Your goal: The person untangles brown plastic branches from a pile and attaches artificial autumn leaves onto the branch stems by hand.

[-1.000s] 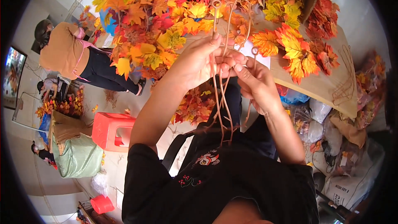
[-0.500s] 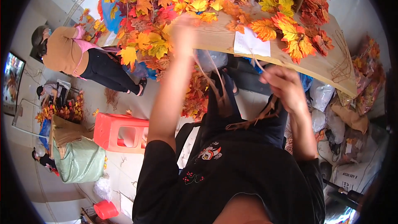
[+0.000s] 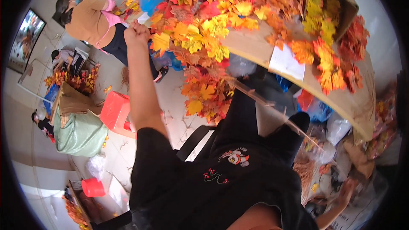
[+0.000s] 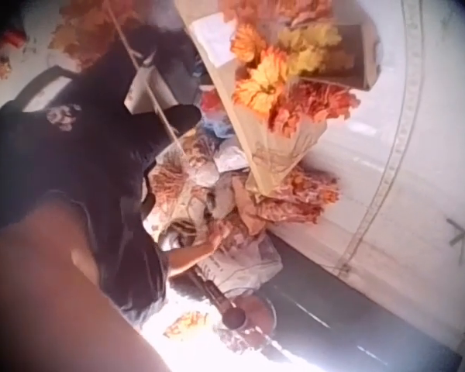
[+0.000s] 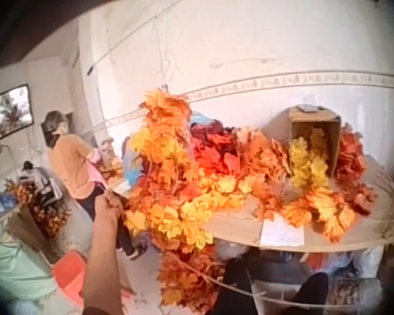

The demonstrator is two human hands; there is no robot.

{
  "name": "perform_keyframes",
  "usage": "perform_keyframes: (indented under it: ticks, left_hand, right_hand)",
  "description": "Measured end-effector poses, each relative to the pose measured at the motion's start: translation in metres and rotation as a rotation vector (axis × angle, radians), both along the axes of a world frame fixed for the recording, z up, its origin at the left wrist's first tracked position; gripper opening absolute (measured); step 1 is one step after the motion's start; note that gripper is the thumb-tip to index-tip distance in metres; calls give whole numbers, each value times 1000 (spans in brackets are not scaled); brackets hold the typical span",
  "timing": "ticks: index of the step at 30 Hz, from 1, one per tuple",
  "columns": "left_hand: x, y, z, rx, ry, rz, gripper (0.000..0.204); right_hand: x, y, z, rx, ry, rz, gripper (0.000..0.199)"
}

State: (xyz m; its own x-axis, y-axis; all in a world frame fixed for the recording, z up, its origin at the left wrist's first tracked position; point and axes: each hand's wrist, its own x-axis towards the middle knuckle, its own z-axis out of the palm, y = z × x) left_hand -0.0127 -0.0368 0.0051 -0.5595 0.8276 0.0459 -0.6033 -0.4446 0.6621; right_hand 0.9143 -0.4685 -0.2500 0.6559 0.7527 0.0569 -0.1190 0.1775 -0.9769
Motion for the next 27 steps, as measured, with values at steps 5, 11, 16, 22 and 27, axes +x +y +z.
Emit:
perform_keyframes:
  ticks: [5, 11, 16, 22, 27]
  left_hand:
    - [59, -15, 12, 51, 118, -418, 23]
    - [158, -33, 35, 50, 223, -579, 42]
    - [204, -23, 25, 193, 295, -813, 39]
    - [254, -24, 36, 308, 119, -1092, 36]
    - [286, -27, 49, 213, 151, -1031, 34]
  right_hand:
    - [-22, -10, 24, -648, -216, -19, 10]
    - [-96, 88, 102, -502, -624, 93, 21]
    - [-293, 178, 197, -340, -682, 292, 12]
    - [-368, 273, 139, 111, -942, 598, 7]
    - [-345, 297, 32, 0, -1312, 445, 24]
